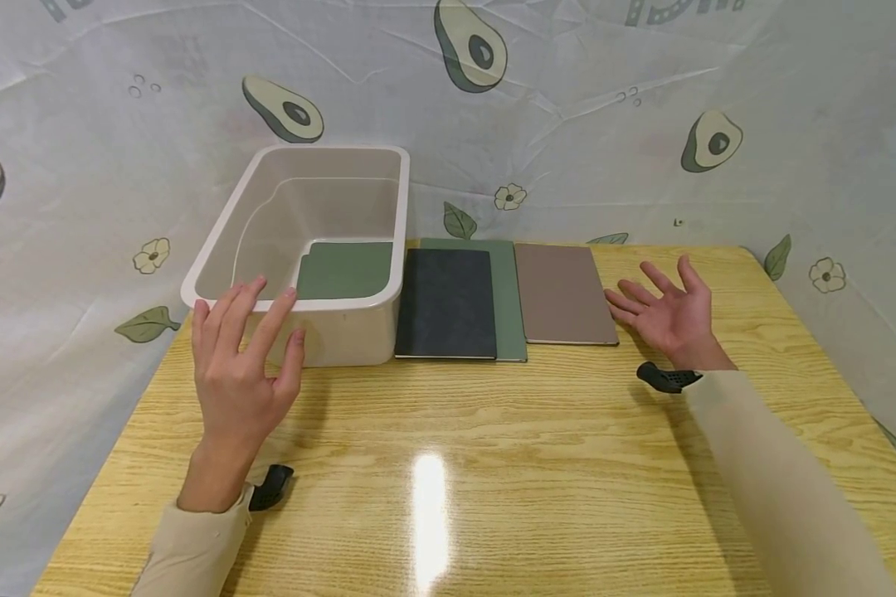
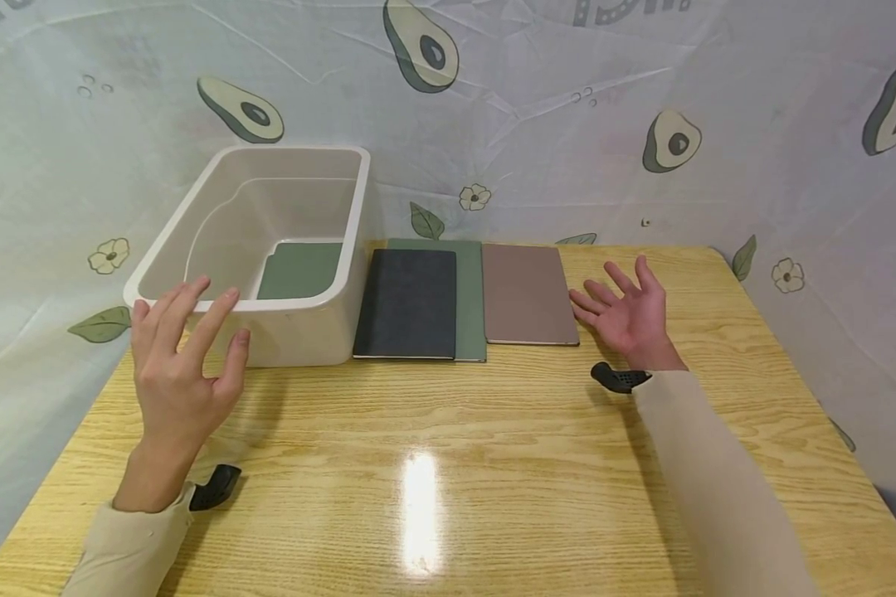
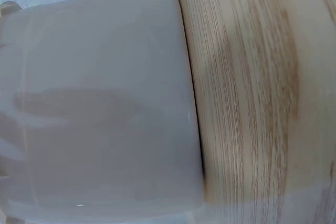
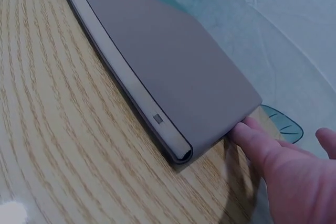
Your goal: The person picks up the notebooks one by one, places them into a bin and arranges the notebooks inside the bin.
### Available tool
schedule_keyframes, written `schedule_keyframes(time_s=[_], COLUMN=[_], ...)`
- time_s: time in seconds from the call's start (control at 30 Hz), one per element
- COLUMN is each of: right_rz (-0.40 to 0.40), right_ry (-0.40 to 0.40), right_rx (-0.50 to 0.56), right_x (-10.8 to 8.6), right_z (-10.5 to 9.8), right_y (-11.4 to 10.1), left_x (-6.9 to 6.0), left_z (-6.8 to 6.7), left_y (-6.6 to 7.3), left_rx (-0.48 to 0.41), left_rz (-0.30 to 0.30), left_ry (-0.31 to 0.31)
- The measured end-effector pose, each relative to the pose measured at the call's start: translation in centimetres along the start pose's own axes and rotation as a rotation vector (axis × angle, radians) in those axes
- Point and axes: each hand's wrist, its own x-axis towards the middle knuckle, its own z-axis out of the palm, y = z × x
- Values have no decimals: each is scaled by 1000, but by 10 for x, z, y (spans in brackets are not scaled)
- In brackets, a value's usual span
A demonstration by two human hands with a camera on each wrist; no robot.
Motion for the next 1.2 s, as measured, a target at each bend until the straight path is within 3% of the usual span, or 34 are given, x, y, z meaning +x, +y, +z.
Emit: schedule_keyframes(time_s=[0.53,0.83,0.97,1.2], right_rz=[-19,47,98,204], right_ry=[77,102,97,135], right_rx=[60,26,-49,-304], right_x=[2,-1,-2,5], right_z=[1,6,5,3], right_y=[1,-6,-9,-8], left_x=[-1,0,0,0], left_z=[0,0,0,0], left_y=[0,0,0,0], left_rx=[-4,-1,-6,0], left_rz=[-2,2,5,7], left_ry=[-1,1,2,-2])
